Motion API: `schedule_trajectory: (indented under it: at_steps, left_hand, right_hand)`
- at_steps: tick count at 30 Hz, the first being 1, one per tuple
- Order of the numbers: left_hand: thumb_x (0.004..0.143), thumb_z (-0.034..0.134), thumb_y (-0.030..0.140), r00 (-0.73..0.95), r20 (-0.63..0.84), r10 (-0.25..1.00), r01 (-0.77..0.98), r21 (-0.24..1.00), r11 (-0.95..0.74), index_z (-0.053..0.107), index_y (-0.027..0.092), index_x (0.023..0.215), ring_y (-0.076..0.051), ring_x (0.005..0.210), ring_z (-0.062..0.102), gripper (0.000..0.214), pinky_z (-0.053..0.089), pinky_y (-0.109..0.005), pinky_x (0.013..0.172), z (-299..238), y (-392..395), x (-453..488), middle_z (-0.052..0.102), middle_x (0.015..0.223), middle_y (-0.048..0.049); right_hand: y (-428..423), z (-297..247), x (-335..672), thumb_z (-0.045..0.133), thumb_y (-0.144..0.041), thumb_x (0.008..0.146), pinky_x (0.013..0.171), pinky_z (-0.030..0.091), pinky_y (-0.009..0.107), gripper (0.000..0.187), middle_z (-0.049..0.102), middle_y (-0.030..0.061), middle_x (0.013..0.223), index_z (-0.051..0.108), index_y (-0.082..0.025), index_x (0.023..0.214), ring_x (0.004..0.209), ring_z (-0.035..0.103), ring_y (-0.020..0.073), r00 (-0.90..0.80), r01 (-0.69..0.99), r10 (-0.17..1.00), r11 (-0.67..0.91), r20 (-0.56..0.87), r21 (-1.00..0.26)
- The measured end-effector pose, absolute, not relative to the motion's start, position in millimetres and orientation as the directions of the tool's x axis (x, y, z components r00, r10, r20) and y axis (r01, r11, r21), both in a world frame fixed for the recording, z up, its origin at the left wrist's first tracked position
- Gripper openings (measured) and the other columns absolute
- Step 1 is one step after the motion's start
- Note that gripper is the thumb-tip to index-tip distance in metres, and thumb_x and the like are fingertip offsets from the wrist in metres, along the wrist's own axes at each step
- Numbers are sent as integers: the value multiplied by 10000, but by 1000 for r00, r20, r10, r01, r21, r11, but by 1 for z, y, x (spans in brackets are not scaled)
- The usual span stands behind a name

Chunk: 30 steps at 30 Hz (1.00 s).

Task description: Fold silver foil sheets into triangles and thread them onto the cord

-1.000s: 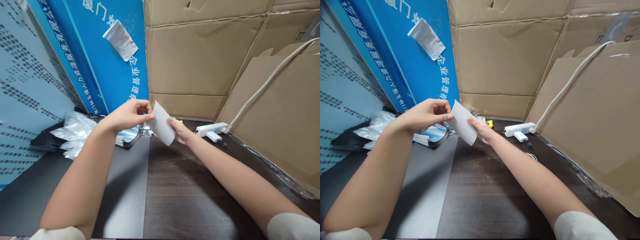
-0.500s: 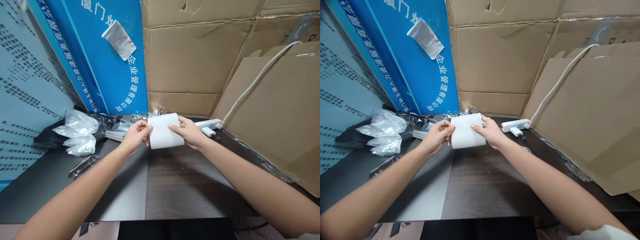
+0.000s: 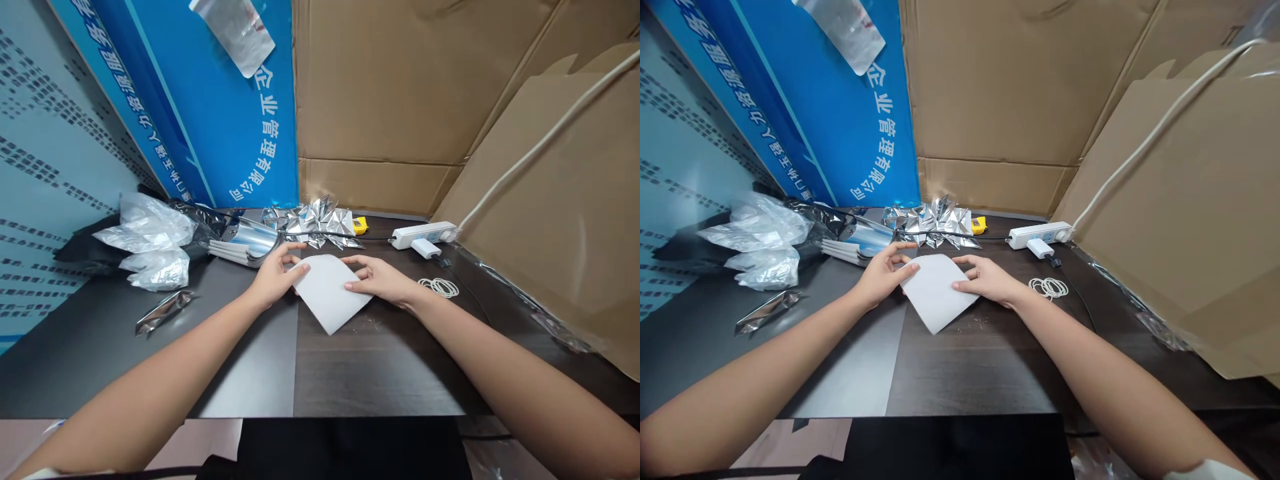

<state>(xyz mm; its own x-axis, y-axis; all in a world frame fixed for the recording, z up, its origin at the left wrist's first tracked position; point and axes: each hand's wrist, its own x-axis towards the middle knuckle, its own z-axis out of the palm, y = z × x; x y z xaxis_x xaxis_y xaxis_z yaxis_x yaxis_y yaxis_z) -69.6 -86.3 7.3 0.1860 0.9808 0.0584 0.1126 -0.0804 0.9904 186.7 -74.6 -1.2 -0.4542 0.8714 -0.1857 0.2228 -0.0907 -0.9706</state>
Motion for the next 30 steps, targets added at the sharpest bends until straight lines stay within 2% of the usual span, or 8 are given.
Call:
schedule_trajectory:
  at_steps: [3, 6, 9, 12, 18, 25, 27, 30]
  left_hand:
    - [733, 807, 313, 297, 8, 955, 163, 985, -59, 610, 164, 1146, -75, 504, 537, 482, 481, -192, 420, 9, -85, -74, 552, 762, 43]
    - [769, 790, 321, 482, -79, 872, 195, 981, -19, 644, 151, 1084, -85, 496, 562, 386, 508, -200, 455, 10, -86, -77, 544, 694, 45]
    - [820, 730, 365, 584, -132, 801, 132, 989, 67, 632, 140, 1141, -157, 572, 660, 405, 551, -238, 488, 10, -87, -78, 622, 671, 0]
    - [836, 668, 378, 561, -73, 825, -28, 994, 107, 570, 158, 1299, -194, 645, 693, 522, 547, -247, 452, 9, -84, -82, 671, 772, -37]
    - [900, 675, 324, 644, 65, 762, 130, 972, -193, 613, 196, 1321, -150, 792, 673, 444, 568, -208, 552, 10, -83, -89, 662, 1196, -133]
    - [944, 622, 312, 752, -40, 658, 268, 931, -250, 656, 188, 1304, -136, 684, 695, 382, 544, -210, 584, 23, -94, -88, 714, 999, -103]
    - [940, 616, 268, 758, 46, 650, 261, 892, -368, 695, 188, 1253, -115, 652, 682, 333, 557, -229, 632, 27, -97, -85, 714, 1030, -106]
    - [932, 621, 197, 756, 245, 607, 223, 776, -590, 737, 192, 1195, -120, 665, 677, 287, 544, -226, 679, 29, -103, -78, 728, 868, -69]
  right_hand:
    - [-69, -4, 194, 899, -374, 647, 677, 512, 296, 590, 724, 45, 822, 695, -141, 1150, 779, 674, 202, -320, 235, 943, -19, -96, -972]
    - [-66, -8, 197, 862, -443, 694, 658, 496, 301, 581, 710, 35, 862, 680, -168, 1172, 769, 635, 187, -173, 215, 985, 53, 15, -975]
    - [-65, -11, 196, 868, -491, 671, 615, 491, 304, 586, 702, 32, 828, 691, -170, 1128, 715, 614, 181, -144, 187, 989, 72, 45, -980]
    - [-67, -11, 193, 895, -497, 619, 597, 489, 295, 556, 709, 41, 817, 716, -162, 1024, 689, 616, 171, -185, 159, 982, 64, 34, -985]
    - [-70, -7, 190, 916, -438, 606, 558, 479, 259, 565, 703, 20, 782, 705, -172, 1058, 650, 635, 150, -281, 92, 960, 23, -4, -995]
    - [-74, -4, 189, 938, -420, 584, 547, 516, 254, 587, 723, 23, 793, 691, -177, 1058, 643, 675, 153, -374, 20, 923, -93, -94, -995]
    - [-74, -4, 188, 943, -420, 577, 530, 514, 247, 592, 727, 22, 787, 687, -176, 1052, 622, 676, 150, -393, -7, 912, -128, -115, -992]
    - [-75, -5, 187, 947, -418, 572, 510, 510, 235, 597, 732, 16, 782, 684, -173, 1049, 600, 674, 141, -439, -30, 888, -166, -136, -986]
